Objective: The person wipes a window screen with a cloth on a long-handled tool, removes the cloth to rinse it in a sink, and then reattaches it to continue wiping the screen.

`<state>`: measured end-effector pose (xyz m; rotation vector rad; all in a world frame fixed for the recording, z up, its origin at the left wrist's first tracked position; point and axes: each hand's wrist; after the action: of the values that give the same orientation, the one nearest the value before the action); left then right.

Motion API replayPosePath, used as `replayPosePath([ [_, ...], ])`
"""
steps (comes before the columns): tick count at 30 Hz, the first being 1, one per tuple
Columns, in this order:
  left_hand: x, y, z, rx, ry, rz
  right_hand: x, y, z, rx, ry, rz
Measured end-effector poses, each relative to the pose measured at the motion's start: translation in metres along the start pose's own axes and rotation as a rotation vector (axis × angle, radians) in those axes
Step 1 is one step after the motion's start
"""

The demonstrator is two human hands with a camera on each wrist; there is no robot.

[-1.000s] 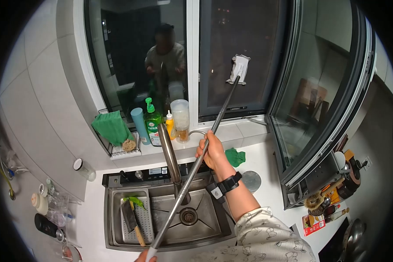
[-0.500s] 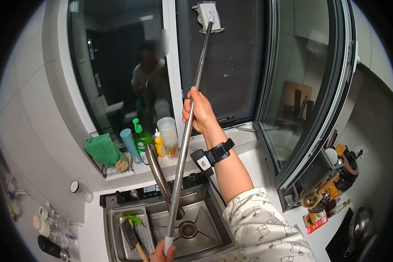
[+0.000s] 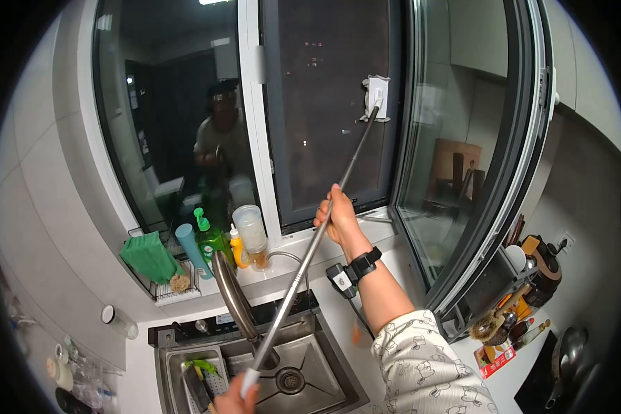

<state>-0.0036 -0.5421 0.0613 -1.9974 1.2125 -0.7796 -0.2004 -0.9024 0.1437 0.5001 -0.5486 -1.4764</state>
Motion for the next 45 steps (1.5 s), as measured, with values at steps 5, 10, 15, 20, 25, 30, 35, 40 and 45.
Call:
replayPosePath([
  [5,0.010,-0.050,-0.017,0.014,0.070,-0.165,-0.002,0.033,0.012,0.077,-0.003,0.027],
  [10,-0.009,-0.052,-0.039,-0.025,0.080,-0.221,-0.009,0.027,0.018,0.124,-0.042,0.102],
  [15,-0.017,-0.027,-0.059,-0.141,0.033,-0.220,-0.012,0.067,0.080,0.170,-0.210,0.292],
  [20,0.027,-0.021,-0.130,-0.284,0.130,-0.323,0.013,0.115,0.164,-0.013,-0.585,0.013],
  [25,0.049,0.013,-0.129,-0.472,0.151,-0.221,0.067,0.090,0.167,-0.720,-0.831,-0.102],
  [30,0.048,0.013,-0.109,-0.443,0.105,-0.144,0.073,0.056,0.124,-0.770,-0.702,-0.182],
  [35,0.025,0.005,-0.074,-0.318,0.158,-0.138,0.038,0.030,0.070,-0.675,-0.554,-0.173],
  [40,-0.014,-0.009,-0.060,-0.073,-0.157,0.091,0.002,-0.010,0.014,-0.665,-0.456,-0.204],
  [45,-0.052,0.003,-0.019,0.019,-0.114,0.065,-0.028,-0.058,-0.056,-0.699,-0.319,-0.255],
])
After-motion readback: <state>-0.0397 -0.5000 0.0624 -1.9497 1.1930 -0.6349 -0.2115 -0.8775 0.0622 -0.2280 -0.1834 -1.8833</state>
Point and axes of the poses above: each hand's wrist, its own x-axis towards the middle knuckle, its own y-axis out of the palm, z = x × y, and after that the axes turned 6 degrees about -z, right-handed
